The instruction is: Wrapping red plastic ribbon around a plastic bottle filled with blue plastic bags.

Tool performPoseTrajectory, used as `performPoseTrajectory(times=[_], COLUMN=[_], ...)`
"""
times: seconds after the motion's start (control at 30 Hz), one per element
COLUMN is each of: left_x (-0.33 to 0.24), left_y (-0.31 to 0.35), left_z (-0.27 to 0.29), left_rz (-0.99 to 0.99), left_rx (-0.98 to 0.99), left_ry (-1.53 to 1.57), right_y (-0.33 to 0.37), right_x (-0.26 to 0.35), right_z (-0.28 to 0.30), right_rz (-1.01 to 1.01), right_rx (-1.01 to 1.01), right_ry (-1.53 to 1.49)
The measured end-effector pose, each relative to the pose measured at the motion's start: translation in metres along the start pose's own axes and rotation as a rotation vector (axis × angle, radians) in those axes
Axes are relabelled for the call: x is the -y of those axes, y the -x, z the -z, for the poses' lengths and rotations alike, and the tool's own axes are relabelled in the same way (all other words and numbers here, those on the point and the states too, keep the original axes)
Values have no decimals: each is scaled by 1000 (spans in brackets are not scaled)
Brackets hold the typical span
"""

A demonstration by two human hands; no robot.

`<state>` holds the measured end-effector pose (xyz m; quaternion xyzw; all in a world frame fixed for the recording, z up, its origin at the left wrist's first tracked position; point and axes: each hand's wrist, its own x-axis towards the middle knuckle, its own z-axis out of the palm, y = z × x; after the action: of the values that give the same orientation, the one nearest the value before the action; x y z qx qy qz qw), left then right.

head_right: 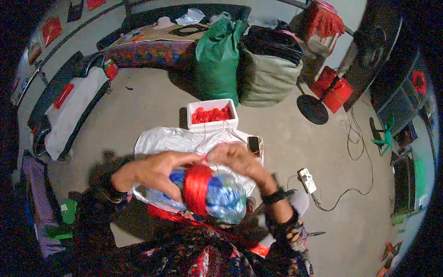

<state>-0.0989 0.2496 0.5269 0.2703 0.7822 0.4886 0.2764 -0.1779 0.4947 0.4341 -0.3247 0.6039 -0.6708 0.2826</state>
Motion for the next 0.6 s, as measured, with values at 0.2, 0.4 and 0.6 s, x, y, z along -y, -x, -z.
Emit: performPoseTrajectory(times=[0.2, 0.4, 0.6], left_x=[39, 74, 1], left_y=[11, -5, 3], left_z=[49, 28, -12], left_rz=[118, 173, -42], left_rx=[-371, -323, -16], left_ry=[470, 182, -117], right_y=[44, 32, -7], right_x=[-24, 107, 49], right_z=[-45, -46, -4], right_rz=[-185, 162, -56], right_rx=[35, 156, 32], right_ry=[182, 751, 287])
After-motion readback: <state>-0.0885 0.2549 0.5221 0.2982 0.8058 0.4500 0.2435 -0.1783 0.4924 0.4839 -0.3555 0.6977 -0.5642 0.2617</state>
